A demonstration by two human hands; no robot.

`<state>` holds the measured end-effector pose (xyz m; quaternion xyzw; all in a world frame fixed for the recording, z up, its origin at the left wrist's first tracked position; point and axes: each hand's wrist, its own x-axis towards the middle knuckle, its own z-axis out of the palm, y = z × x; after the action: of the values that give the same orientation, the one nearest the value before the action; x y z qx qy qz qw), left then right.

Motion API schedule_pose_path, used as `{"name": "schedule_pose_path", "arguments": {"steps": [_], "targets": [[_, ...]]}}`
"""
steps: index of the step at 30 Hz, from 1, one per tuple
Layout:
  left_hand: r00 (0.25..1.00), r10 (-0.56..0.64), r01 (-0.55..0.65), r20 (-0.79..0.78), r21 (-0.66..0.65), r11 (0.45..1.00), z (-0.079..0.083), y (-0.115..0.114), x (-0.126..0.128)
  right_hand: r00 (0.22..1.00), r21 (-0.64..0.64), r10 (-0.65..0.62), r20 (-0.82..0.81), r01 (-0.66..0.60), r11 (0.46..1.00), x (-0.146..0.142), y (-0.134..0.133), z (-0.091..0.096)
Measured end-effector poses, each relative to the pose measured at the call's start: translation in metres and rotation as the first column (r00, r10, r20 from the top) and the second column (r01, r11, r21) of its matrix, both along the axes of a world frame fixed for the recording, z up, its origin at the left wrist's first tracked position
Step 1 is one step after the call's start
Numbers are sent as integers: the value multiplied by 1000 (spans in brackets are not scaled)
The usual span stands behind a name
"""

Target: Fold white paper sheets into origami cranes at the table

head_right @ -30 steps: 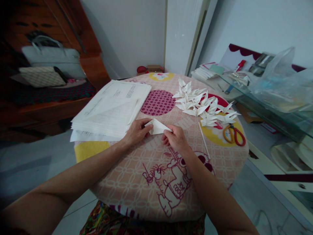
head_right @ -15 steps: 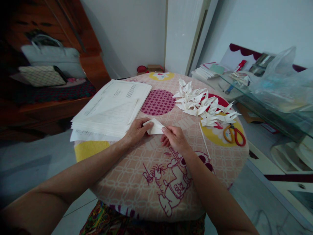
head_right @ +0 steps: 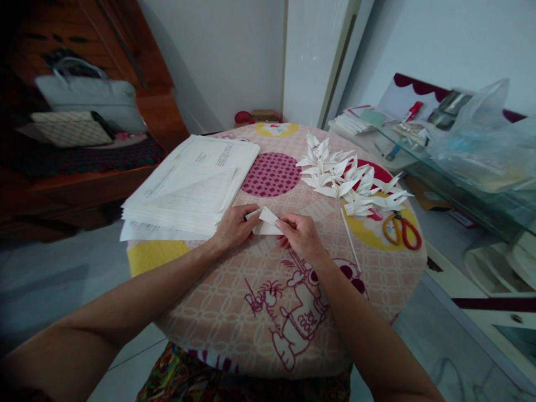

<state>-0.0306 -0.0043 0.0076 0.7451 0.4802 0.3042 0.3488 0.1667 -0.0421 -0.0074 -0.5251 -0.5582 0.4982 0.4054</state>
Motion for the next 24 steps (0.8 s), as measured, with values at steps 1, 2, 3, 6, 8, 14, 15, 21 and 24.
{"name": "schedule_pose_path", "arguments": {"steps": [1,2,3,6,8,14,15,21,24], "targets": [[1000,0,0,5,-8,1000,0,0,0,999,39,-7,34,6,999,0,0,0],[1000,3,-3,12,-18,1000,-1,0,0,998,84,-13,67,8,996,0,-1,0],[1000,6,-5,21,-27,1000,-1,1,0,995,131,-18,96,5,991,0,-1,0],[999,7,-6,43,-34,999,-2,2,0,986,231,-21,165,-18,973,-1,-3,2],[999,-7,8,43,-25,1000,-3,3,1,980,243,-19,197,-30,970,-1,-3,3],[993,-107,106,47,30,994,-4,2,2,989,207,-16,150,-16,978,-2,-4,2],[990,-126,125,58,21,992,-4,1,3,989,204,-16,147,-14,979,-3,-4,2],[972,-170,180,161,-54,982,-12,-1,6,968,267,-48,248,-21,963,-6,-3,4],[932,-170,229,319,-156,961,-14,1,6,960,281,-69,270,-10,960,-6,-3,4]]}}
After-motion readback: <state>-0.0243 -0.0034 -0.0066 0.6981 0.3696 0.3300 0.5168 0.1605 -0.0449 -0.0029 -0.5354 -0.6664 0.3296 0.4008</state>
